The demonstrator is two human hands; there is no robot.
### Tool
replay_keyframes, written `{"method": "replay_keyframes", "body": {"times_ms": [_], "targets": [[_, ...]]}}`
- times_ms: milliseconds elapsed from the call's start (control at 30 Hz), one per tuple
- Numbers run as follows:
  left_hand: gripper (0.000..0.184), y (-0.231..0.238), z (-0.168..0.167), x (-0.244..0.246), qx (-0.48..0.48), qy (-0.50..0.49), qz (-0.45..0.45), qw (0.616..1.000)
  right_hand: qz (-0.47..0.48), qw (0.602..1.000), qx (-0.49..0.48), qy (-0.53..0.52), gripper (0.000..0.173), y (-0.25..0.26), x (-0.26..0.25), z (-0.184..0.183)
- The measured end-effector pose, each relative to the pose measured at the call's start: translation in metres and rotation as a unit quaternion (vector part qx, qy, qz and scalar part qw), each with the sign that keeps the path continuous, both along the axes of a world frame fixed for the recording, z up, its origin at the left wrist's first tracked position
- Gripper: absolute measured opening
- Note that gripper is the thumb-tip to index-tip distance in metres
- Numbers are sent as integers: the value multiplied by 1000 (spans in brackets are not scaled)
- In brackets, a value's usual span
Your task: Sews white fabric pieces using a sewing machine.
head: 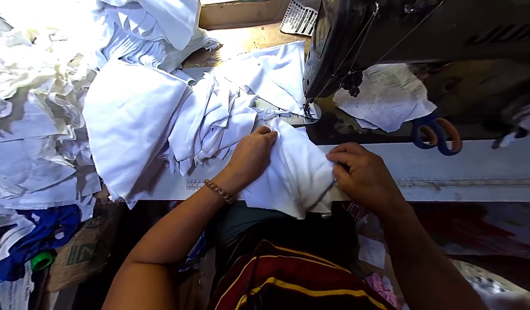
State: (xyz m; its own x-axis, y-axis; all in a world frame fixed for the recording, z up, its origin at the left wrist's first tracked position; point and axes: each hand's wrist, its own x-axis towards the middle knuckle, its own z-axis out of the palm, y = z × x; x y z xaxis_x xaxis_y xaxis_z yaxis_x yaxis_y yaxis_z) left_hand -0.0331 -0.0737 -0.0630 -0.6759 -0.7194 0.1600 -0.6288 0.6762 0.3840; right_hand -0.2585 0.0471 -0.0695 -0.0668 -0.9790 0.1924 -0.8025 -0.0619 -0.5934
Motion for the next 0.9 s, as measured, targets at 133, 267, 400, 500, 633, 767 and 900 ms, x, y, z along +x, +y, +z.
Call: {"method": "replay_keyframes", "body": {"times_ms": [133,267,400,500,633,767,900], "targets": [[34,-2,13,9,-27,71,-34,997,38,996,-77,-7,30,17,6,15],[34,-19,29,9,-43,77,-131,988,52,990,-79,-101,29,40,16,18],[33,-37,12,1,-31,37,-185,981,41,992,-53,-107,30,40,25,-6],[30,-38,-4,-5,-30,11,-187,982,36,995,-40,-85,29,37,28,-19],[28,-29,0,-2,-64,-22,-133,989,46,998,-32,-39,29,33,24,-13],[34,2,12,-11,-177,-56,-125,975,27,994,-92,60,38,8,20,-3],[54,-8,-29,-31,-82,-78,-181,977,72,982,-90,148,43,-34,15,-29]]}}
